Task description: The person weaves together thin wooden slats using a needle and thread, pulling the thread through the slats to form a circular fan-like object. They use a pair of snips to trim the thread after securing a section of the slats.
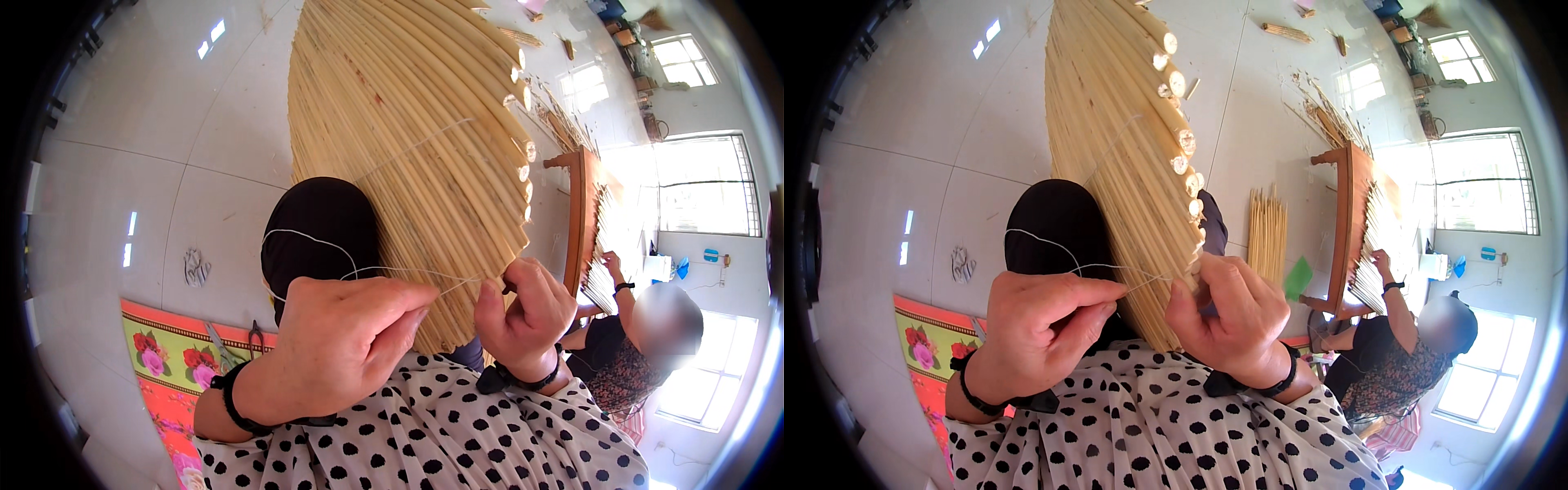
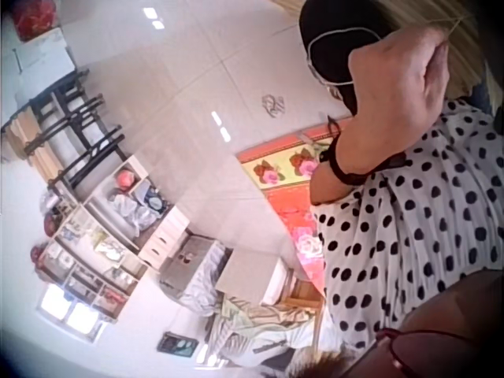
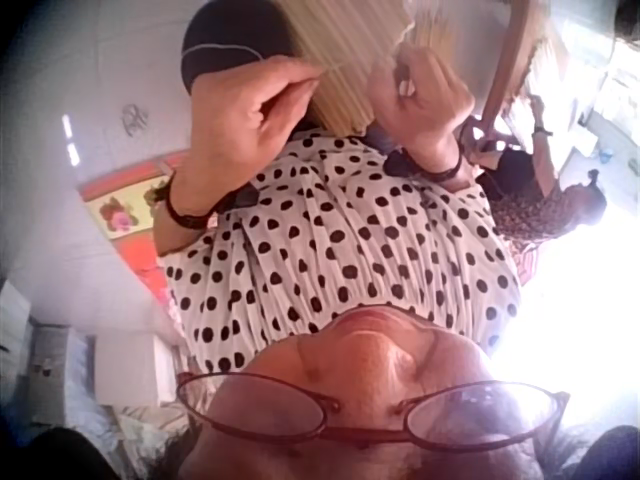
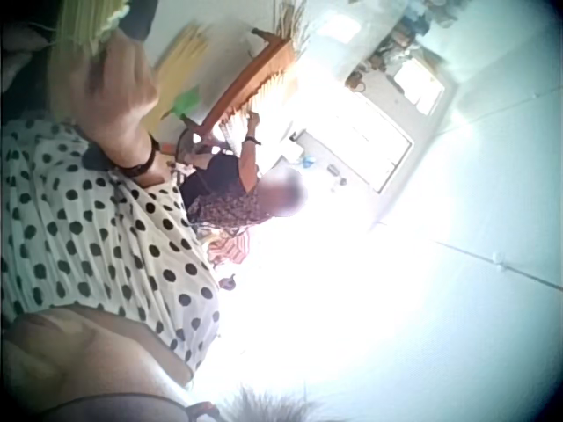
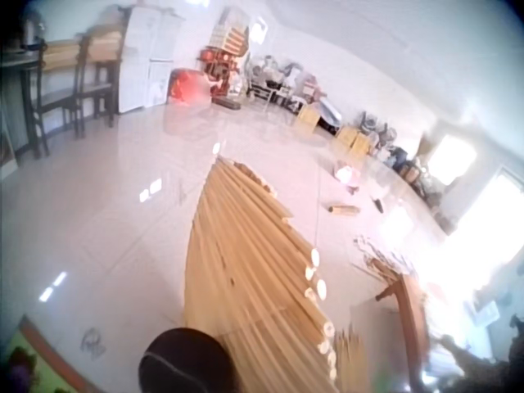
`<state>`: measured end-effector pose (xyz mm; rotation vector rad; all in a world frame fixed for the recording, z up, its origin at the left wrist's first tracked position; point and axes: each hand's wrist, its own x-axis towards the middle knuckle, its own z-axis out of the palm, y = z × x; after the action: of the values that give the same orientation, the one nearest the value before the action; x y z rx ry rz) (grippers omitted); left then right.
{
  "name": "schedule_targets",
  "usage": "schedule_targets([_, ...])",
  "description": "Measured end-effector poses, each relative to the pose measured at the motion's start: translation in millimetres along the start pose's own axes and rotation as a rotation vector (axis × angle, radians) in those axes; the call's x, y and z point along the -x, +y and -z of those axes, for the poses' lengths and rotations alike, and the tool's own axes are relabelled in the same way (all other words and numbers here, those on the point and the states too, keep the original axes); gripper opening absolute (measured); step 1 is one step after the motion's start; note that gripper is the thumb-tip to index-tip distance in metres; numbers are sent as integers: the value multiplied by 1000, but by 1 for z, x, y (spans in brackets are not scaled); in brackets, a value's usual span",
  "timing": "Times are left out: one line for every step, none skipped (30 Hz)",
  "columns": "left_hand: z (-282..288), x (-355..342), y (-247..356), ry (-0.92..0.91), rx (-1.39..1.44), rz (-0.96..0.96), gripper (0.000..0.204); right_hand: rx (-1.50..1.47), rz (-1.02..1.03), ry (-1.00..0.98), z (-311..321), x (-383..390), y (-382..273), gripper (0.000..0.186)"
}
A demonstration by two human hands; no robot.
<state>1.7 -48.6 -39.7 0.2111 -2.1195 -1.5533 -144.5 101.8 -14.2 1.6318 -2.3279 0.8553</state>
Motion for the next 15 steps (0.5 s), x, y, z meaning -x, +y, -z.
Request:
schedule_targets([0,1,0,-1,1,0,13,2,1,0,0,0,0,16])
schedule_targets([0,1,0,-1,2,0,13,4,3,-1,0,1,-1,16])
schedule_targets([0,2,0,-2,0,-1,13,3,10,2,0,1,-1,16])
schedule_targets([1,0,1,-7,1,3,13,3,12,1,0,0,0,16])
schedule_targets([2,-2,1,-12,2,6,13,2,13,0,0,-2,1,16])
schedule_targets([2,-4,0,-10,3,8,13,2,4,-5,0,-3,1,16])
schedule_targets([1,-3,1,-4,1,5,13,2,0,-7,1,-3,0,15])
schedule_targets([0,-2,1,1,-2,2,12,2,-4,-8,1,-2,0,15])
schedule_targets([0,-2,1,0,-5,6,12,0,-4,-7,1,-1,0,15])
schedule_targets([0,-2,1,-3,-8,9,12,-3,-5,-6,1,-1,1,15])
schedule_targets([0,-2,1,-5,-11,14,12,-6,-5,-5,1,-1,1,15])
schedule_targets([0,-2,1,-5,-12,15,12,-8,1,0,1,-1,2,15])
schedule_targets([-1,-2,1,-6,-12,18,12,-10,7,3,0,-2,2,16])
schedule_targets([0,-2,1,-6,-12,20,12,-12,13,6,0,-2,2,16])
schedule_targets([0,-2,2,-9,-14,20,12,-14,16,8,0,-2,3,16])
